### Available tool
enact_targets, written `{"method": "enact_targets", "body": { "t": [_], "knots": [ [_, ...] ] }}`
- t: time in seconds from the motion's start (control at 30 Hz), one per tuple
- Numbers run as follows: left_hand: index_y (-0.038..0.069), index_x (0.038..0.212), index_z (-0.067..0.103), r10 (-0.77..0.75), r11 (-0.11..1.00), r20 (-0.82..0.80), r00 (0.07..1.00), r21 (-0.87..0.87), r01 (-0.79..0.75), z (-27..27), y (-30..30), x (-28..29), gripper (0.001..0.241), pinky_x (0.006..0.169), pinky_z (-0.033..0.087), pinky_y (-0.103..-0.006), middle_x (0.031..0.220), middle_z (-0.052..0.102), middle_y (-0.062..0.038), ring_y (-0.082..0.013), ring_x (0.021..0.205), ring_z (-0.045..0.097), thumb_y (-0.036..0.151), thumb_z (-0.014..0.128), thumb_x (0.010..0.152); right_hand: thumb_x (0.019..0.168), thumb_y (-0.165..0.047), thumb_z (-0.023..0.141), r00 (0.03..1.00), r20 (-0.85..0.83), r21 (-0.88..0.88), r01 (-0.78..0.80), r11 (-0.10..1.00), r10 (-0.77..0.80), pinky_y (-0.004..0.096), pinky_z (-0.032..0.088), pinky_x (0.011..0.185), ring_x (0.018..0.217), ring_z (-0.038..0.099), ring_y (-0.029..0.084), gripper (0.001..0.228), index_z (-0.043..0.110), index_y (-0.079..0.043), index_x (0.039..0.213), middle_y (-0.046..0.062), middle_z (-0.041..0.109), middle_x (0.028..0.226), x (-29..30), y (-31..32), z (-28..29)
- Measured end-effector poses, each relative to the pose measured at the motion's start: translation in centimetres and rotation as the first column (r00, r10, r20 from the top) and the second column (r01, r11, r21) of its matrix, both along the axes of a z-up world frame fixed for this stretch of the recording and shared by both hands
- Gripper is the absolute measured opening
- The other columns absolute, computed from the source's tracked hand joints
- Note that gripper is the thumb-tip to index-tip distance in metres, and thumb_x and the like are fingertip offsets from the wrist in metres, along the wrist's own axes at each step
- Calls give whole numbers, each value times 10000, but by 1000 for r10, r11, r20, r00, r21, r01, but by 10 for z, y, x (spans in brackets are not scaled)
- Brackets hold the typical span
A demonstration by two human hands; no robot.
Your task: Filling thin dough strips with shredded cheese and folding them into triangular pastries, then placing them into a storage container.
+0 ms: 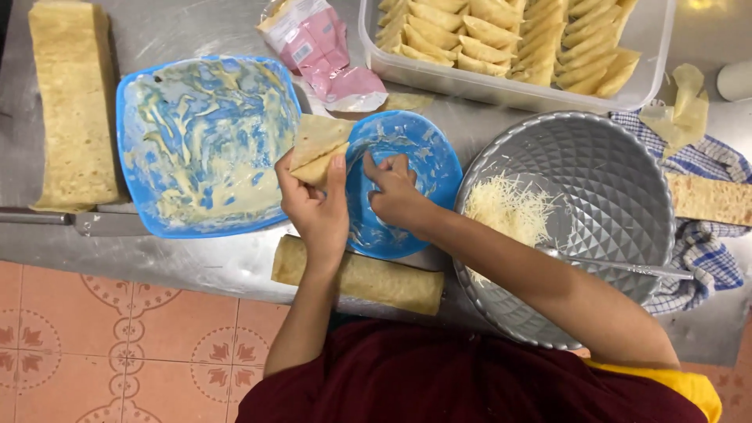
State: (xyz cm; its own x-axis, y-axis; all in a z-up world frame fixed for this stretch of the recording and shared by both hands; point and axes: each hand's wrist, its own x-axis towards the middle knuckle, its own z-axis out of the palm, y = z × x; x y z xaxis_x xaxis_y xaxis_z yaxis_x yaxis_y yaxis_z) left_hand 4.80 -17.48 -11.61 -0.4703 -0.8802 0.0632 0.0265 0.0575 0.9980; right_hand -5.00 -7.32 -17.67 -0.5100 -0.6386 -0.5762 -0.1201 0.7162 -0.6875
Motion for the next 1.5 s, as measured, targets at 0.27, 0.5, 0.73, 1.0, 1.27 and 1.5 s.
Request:
{"method": "enact_targets", "body": {
  "t": [0.27, 0.5, 0.73, 1.0, 1.27, 1.5],
  "knots": [
    [90, 1288, 520, -72, 993, -86, 994, 88, 79, -3, -5, 0, 407, 955, 560, -368, 1135, 653, -118, -141, 1089, 626, 144, 776, 976, 949, -56, 520, 998, -21, 46, -58, 997, 59, 524, 347, 1043, 1200, 314, 368, 550, 507, -92, 1498, 92, 274, 1254, 0, -18, 8],
    [102, 1289, 515, -70, 992, -154, 986, 93, 84, 1, -4, -2, 391, 1011, 544, -394, 1152, 648, -111, -142, 1109, 613, 152, 761, 989, 890, -48, 543, 980, -150, 69, -125, 990, 135, 513, 406, 1051, 1225, 363, 377, 505, 678, -124, 1371, 80, 328, 1251, -1, -18, 15],
    [95, 1283, 496, -84, 992, -156, 984, 76, 96, 2, -4, -1, 373, 1008, 550, -413, 1148, 631, -121, -171, 1112, 632, 152, 738, 1004, 799, 27, 586, 922, -291, -1, -266, 964, 254, 472, 443, 984, 1133, 416, 326, 437, 809, -155, 1129, 69, 400, 1103, -2, -3, 31],
    [93, 1281, 496, -129, 990, -82, 988, 39, 133, 15, -5, 7, 365, 1002, 544, -403, 1127, 631, -104, -152, 1103, 613, 165, 732, 1012, 779, 147, 554, 877, -303, -101, -419, 903, 373, 474, 531, 887, 1026, 545, 371, 450, 853, -148, 942, 129, 534, 1015, -25, 5, 89],
    [40, 1272, 542, -158, 986, 47, 986, -41, 160, 19, 4, 5, 382, 898, 568, -481, 1049, 685, -208, -210, 1032, 641, 187, 752, 989, 881, -289, 757, 309, -811, 325, -468, 822, 496, 436, 460, 747, 976, 510, 350, 200, 822, -106, 832, 121, 540, 1030, -41, 28, 40],
    [37, 1261, 564, -128, 989, 84, 988, -70, 134, 19, 6, 3, 381, 862, 583, -473, 1024, 706, -226, -249, 1008, 691, 210, 759, 983, 972, -321, 708, 116, -936, 243, -467, 850, 332, 415, 372, 651, 860, 504, 329, 328, 796, -112, 735, 123, 567, 1004, -16, 25, 60]
  ]
}}
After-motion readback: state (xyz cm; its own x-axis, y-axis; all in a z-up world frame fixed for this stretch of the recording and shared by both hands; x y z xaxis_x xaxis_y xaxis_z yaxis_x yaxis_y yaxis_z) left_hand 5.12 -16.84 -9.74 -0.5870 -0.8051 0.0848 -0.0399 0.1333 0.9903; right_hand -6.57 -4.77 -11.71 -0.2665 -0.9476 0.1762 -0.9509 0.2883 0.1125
